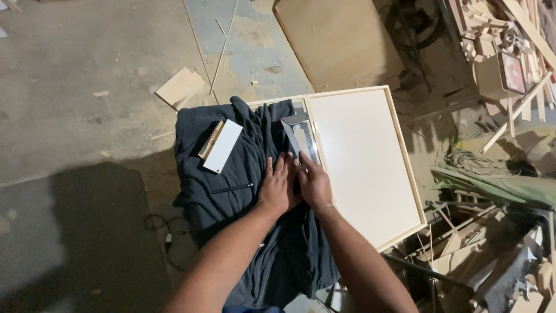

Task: Sanding the edges of a wooden frame and then measuring it for assembly using a square and pencil.

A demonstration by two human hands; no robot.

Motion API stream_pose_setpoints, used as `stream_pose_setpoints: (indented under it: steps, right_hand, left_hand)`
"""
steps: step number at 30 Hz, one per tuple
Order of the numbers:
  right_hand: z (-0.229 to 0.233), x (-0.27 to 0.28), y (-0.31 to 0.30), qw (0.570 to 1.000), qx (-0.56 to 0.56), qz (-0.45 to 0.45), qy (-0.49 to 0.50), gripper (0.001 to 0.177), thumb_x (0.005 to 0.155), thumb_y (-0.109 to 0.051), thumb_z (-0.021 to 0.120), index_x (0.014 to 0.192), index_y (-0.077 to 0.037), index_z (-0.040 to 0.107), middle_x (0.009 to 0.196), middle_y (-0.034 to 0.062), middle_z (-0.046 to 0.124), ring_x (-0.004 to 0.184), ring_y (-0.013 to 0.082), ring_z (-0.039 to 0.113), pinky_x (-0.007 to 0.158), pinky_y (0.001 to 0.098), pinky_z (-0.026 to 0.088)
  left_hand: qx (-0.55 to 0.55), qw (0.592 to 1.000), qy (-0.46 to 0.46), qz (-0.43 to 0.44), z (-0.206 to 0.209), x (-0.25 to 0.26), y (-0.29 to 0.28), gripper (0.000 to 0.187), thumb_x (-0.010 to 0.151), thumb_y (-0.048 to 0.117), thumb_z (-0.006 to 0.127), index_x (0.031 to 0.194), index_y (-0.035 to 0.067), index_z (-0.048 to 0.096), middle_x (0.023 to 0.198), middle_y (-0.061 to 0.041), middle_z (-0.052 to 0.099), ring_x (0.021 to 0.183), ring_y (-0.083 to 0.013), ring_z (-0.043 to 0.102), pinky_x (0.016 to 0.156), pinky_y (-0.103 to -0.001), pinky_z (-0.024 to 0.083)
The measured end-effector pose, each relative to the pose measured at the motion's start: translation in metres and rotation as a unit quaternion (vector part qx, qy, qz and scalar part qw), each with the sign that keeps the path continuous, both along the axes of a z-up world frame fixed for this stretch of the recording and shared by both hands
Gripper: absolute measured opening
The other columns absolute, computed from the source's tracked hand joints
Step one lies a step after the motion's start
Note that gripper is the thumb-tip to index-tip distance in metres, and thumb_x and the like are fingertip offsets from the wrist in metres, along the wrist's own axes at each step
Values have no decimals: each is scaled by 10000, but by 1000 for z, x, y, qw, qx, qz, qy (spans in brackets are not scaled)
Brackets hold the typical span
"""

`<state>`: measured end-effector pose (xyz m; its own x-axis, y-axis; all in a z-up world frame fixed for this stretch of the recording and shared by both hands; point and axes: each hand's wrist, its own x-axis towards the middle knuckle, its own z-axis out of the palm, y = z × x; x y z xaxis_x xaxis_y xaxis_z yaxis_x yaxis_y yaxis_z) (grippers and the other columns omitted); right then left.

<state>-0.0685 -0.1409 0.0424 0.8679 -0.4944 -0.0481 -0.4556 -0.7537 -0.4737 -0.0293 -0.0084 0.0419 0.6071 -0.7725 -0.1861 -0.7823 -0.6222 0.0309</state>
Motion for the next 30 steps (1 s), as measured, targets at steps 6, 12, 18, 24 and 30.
stream_pose_setpoints:
  steps: [6,12,18,24,30]
  right_hand:
    - [-10,-6,1,1000,-12,12,14,459,961,-323,666,1418,-336,632,985,128,725,953,385,707,855,503,592]
    - [-5,0,3,1000,-17,-11,-3,440,979,-380,648,1417,-335,635,993,128,729,973,380,705,873,500,593]
    - [0,0,8,1000,-8,9,12,458,968,-313,657,1424,-343,625,992,112,725,950,356,714,847,479,598]
    - [13,4,14,999,32,-35,-8,452,973,-317,666,1423,-321,629,1051,126,734,1004,347,709,882,470,592]
    - [60,-19,34,926,286,-196,-149,485,1030,-218,504,1512,-232,558,796,90,679,565,173,579,469,330,522]
  left_hand:
    - [-53,998,34,0,-4,0,0,647,1020,353,358,1620,121,283,1704,-152,188,1588,-391,45,1266,-651,62]
    - [34,999,-17,-12,16,0,8,629,1012,327,334,1607,124,313,1737,-109,103,1593,-381,3,1276,-655,62]
    - [-24,1000,14,3,-12,-3,-3,636,1036,373,298,1618,118,278,1716,-140,150,1591,-393,19,1268,-662,52]
    - [-95,994,58,11,-43,-2,-14,776,996,550,343,1617,93,255,1706,-199,149,1581,-409,57,1265,-654,57]
    - [-169,975,139,27,-36,1,-9,1090,852,753,525,1621,52,204,1710,-207,144,1578,-403,113,1280,-644,31]
